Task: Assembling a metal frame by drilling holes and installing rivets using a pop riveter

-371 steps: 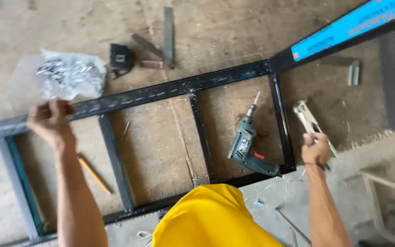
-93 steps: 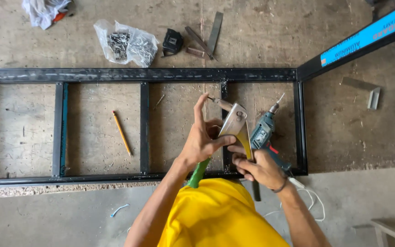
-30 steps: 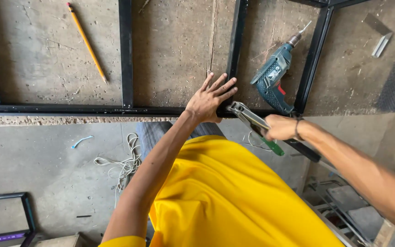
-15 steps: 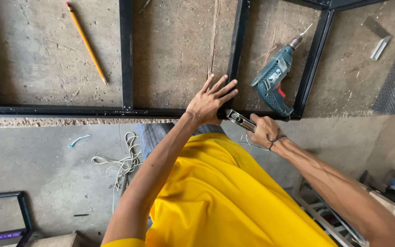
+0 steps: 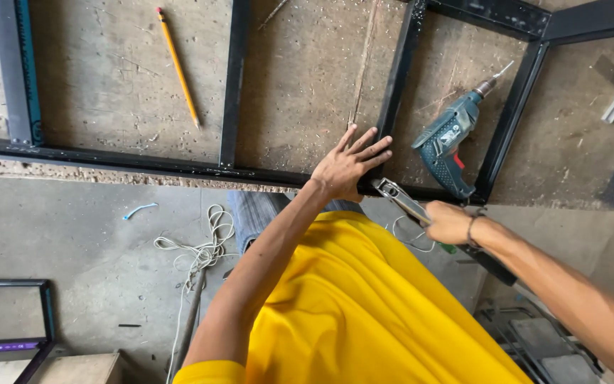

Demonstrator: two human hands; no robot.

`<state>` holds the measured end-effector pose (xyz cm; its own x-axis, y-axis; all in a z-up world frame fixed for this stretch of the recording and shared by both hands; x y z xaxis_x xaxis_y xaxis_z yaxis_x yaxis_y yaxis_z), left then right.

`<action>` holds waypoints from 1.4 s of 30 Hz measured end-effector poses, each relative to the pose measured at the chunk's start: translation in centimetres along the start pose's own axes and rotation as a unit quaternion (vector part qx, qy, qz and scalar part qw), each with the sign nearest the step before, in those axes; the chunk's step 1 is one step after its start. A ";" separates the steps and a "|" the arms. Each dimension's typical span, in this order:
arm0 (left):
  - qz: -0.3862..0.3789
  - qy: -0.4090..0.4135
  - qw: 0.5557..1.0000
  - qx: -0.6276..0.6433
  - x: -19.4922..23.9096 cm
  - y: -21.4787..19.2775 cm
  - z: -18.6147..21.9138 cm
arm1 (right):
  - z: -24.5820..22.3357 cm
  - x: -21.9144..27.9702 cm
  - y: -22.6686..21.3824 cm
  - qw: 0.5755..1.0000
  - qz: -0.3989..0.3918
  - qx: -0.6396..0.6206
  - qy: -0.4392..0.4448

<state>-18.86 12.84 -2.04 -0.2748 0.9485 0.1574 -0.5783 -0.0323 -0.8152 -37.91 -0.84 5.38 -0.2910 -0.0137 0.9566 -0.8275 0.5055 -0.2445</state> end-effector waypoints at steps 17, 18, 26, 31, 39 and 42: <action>-0.001 0.006 1.000 0.003 -0.3 0.2 -0.2 | -1.3 -3.0 1.4 0.953 0.285 -0.083 -0.053; -0.003 0.006 1.000 0.003 -0.2 0.2 -0.1 | -1.1 -3.2 1.7 0.950 0.299 -0.069 -0.050; 0.009 0.012 1.000 -0.003 -0.2 0.5 -0.3 | -2.7 -1.6 1.0 0.949 0.296 -0.090 -0.064; 0.008 0.018 1.000 -0.003 -0.1 0.4 0.0 | -1.4 0.5 1.6 0.984 0.163 -0.035 -0.065; 0.008 0.010 1.000 -0.014 0.0 0.4 0.0 | -3.0 2.8 -0.3 0.949 -0.073 -0.299 0.074; 0.011 0.011 1.000 -0.003 0.1 0.1 0.1 | -7.7 5.4 -3.8 0.990 -0.005 -0.140 0.021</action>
<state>-18.99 12.86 -2.07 -0.2706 0.9543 0.1267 -0.5678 -0.0519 -0.8215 -32.64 3.81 12.67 -0.2591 0.0126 0.9658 -0.6627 0.7251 -0.1872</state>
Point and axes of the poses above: each hand's wrist, its own x-axis away from the middle knuckle, its own y-axis out of the palm, z = x × y, the point moved 5 cm from there along -x, towards the middle knuckle, and after that the axes turned 13 degrees about -y, right-handed, at the moved point
